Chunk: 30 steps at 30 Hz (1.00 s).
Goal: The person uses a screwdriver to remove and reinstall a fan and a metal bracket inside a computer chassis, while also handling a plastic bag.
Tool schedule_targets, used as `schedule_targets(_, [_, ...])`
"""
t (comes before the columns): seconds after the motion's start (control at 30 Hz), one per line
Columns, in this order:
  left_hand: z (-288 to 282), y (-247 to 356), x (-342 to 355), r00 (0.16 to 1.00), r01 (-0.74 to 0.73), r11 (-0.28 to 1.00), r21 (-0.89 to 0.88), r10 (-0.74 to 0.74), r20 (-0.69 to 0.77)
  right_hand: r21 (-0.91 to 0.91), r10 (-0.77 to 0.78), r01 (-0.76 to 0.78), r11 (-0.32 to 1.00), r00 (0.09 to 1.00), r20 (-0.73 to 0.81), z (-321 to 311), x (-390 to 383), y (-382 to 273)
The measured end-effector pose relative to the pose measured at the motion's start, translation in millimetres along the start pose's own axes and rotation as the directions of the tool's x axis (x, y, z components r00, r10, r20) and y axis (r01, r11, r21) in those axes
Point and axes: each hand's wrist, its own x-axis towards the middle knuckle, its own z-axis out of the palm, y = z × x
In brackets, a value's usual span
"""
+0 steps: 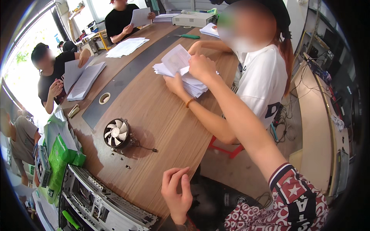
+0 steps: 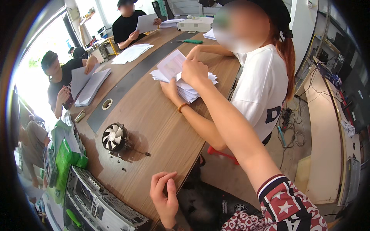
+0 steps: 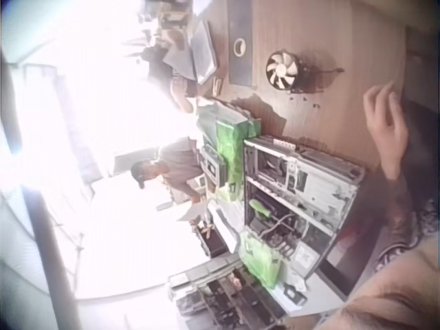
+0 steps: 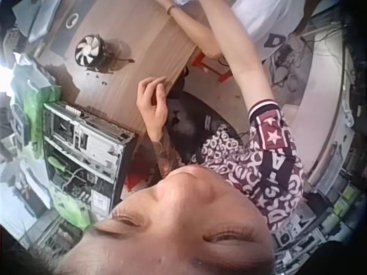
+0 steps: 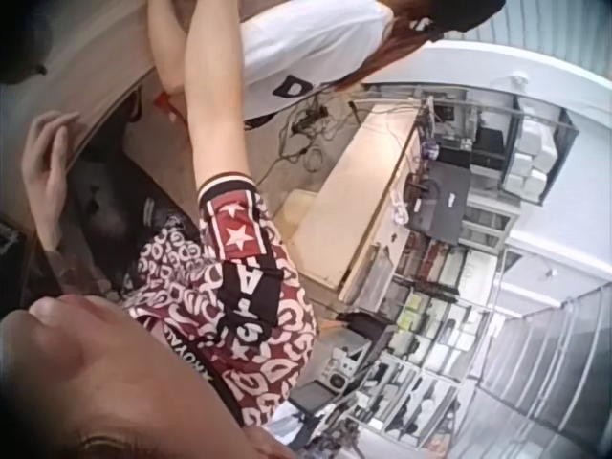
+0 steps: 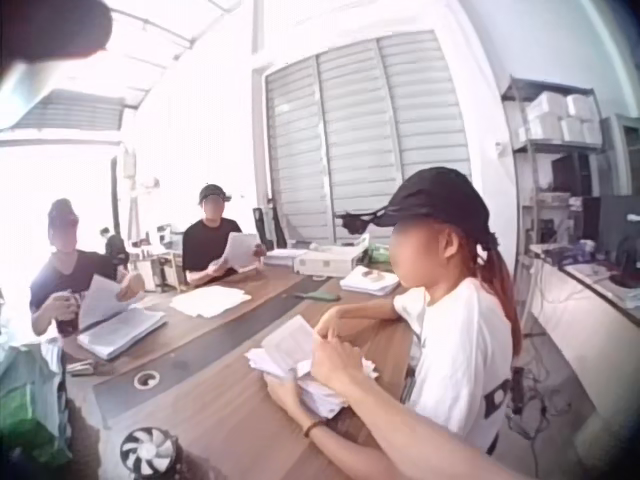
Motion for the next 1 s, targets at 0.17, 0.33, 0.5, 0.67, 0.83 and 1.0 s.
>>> schedule_targets(0.17, [-2.3,0.0,0.2,1.0,-0.012,1.0,-0.002,0.012,-0.009,0.149,0.031,-0.045,0.988,0.995,0.093,0.7,-6.5,-1.1])
schedule_targets(0.33, [-1.3,-1.4,-0.6,0.999,-0.039,0.999,0.0,0.039,-0.015,0.101,-0.197,0.183,0.978,0.969,0.147,43.5,-3.0,16.4])
schedule_targets(0.5, [0.0,-2.4,-1.0,1.0,-0.006,1.0,0.003,0.006,-0.006,0.029,-0.162,0.16,0.987,0.985,0.058,37.8,0.7,15.1])
schedule_targets(0.67, [-0.4,0.5,-0.2,1.0,-0.021,0.999,0.025,0.021,-0.008,0.15,-0.045,0.069,0.986,0.987,-0.156,21.6,4.1,7.0])
schedule_targets(0.83, [-0.1,0.9,0.0,0.999,-0.033,0.998,0.045,0.034,-0.012,0.256,-0.063,0.115,0.96,0.977,-0.204,16.2,9.8,-5.1])
schedule_targets(1.0, [-0.4,2.2,-0.7,1.0,-0.024,0.997,0.067,0.024,0.001,0.35,-0.274,0.585,0.732,0.722,-0.635,13.3,-35.5,-36.7])
